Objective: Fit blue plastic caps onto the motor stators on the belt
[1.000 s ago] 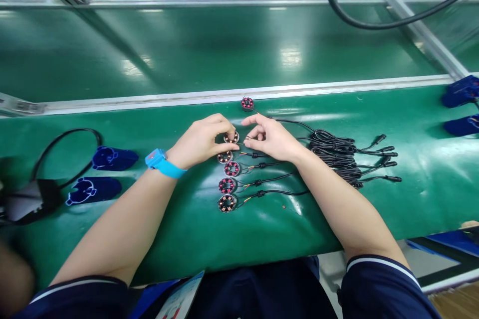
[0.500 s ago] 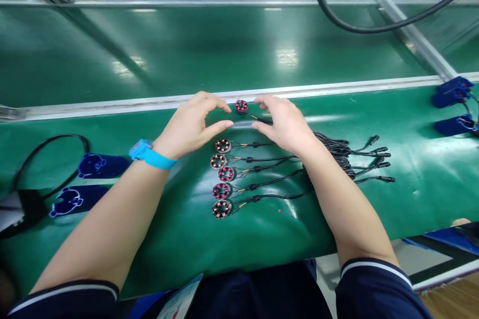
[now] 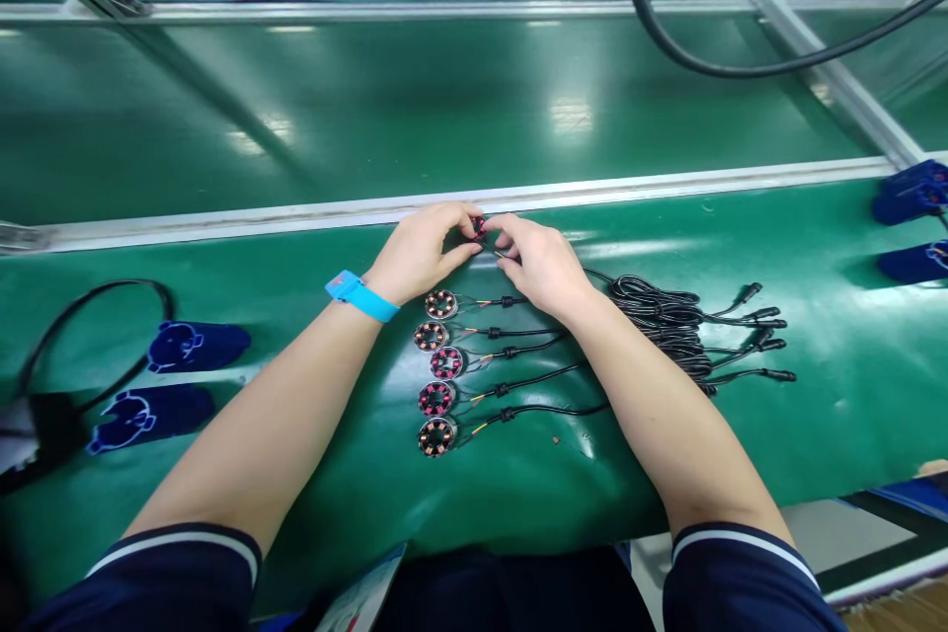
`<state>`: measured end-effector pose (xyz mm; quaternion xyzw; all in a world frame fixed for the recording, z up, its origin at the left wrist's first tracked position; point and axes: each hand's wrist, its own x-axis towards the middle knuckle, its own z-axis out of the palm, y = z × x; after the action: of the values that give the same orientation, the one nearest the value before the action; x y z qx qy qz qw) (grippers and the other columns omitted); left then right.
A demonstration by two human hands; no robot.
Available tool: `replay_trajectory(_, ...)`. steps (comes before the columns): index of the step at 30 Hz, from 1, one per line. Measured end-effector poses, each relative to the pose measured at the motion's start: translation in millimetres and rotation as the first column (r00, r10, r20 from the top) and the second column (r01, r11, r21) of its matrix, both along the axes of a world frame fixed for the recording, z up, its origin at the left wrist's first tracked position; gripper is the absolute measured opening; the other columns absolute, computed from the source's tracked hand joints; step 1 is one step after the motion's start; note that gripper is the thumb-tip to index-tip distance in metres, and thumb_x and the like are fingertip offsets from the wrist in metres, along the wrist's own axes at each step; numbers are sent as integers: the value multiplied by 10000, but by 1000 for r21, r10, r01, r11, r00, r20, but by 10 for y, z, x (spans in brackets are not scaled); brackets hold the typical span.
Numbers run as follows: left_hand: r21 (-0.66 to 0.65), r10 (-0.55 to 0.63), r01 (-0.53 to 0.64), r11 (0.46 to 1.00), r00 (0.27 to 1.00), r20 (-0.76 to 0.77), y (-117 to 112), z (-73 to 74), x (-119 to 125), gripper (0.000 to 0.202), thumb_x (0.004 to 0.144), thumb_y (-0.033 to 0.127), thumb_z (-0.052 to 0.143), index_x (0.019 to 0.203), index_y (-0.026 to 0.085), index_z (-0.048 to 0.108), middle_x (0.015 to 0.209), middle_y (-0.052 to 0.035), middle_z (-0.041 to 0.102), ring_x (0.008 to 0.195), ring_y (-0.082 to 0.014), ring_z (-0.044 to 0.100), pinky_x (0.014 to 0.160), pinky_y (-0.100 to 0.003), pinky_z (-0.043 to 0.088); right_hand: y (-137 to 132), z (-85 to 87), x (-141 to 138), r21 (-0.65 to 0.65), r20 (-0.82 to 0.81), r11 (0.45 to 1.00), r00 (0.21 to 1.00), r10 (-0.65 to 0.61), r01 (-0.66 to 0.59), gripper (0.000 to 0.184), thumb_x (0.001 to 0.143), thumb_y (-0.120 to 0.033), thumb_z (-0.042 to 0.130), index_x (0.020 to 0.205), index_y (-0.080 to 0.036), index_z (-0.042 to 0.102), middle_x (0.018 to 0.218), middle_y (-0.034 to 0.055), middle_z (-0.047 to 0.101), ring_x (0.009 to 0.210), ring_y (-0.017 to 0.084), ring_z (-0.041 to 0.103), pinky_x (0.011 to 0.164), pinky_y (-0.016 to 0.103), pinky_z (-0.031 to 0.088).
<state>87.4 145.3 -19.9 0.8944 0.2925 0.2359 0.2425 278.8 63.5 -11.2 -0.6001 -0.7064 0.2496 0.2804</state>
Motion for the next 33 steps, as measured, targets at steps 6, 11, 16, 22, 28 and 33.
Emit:
replay_trajectory(6, 176, 62, -53, 983, 997, -48, -71, 108, -40, 211, 788, 120, 634, 972, 183, 550, 997, -65, 621, 928, -232, 586, 812, -362, 495, -25, 30, -12, 25, -54, 999, 998, 32, -30, 470, 753, -76, 564, 1203, -188, 637, 925, 24, 661, 764, 148, 590, 779, 302, 487)
replay_trajectory(11, 286, 42, -14, 958, 995, -91, -155, 238, -102, 320, 804, 107, 612, 1106, 177, 536, 1077, -85, 644, 1004, -252, 566, 884, -390, 494, -23, 90, 27, -54, -144, 998, 989, 34, -43, 448, 700, -93, 547, 1116, -174, 693, 896, 25, 639, 744, 140, 545, 726, 289, 456)
replay_trajectory(16, 227, 26, -31, 973, 999, 22, -187, 297, -104, 362, 786, 140, 656, 1112, 178, 501, 1049, -66, 635, 984, -228, 581, 860, -369, 503, -19, 144, 64, -216, -517, 969, 856, -8, -122, 297, 704, -142, 570, 976, -175, 685, 922, 17, 657, 743, 117, 514, 641, 240, 399)
replay_trajectory(22, 232, 6, -28, 972, 996, 91, -237, 317, -86, 383, 785, 147, 677, 1106, 188, 473, 1030, -52, 624, 964, -210, 591, 856, -356, 500, -25, 217, 27, -359, -736, 927, 643, -209, -109, 155, 729, -235, 602, 855, -169, 665, 786, 29, 652, 719, 121, 556, 505, 209, 294)
replay_trajectory(28, 203, 2, -2, 979, 1000, -1, -201, 330, -121, 434, 758, 161, 751, 1105, 181, 491, 1005, -50, 618, 924, -213, 587, 815, -345, 484, -22, 142, 44, -247, -637, 962, 768, -73, -113, 271, 754, -205, 588, 1009, -161, 670, 801, 15, 693, 795, 136, 643, 713, 250, 472)
replay_trajectory(33, 29, -134, 151, 988, 938, -319, -100, 321, -198, 202, 787, 279, 770, 831, 192, 593, 877, -25, 618, 790, -198, 587, 700, -314, 437, -49, 53, -14, -183, -314, 977, 948, 51, -113, 419, 786, -158, 579, 1203, -178, 617, 869, 24, 739, 858, 185, 693, 835, 341, 508)
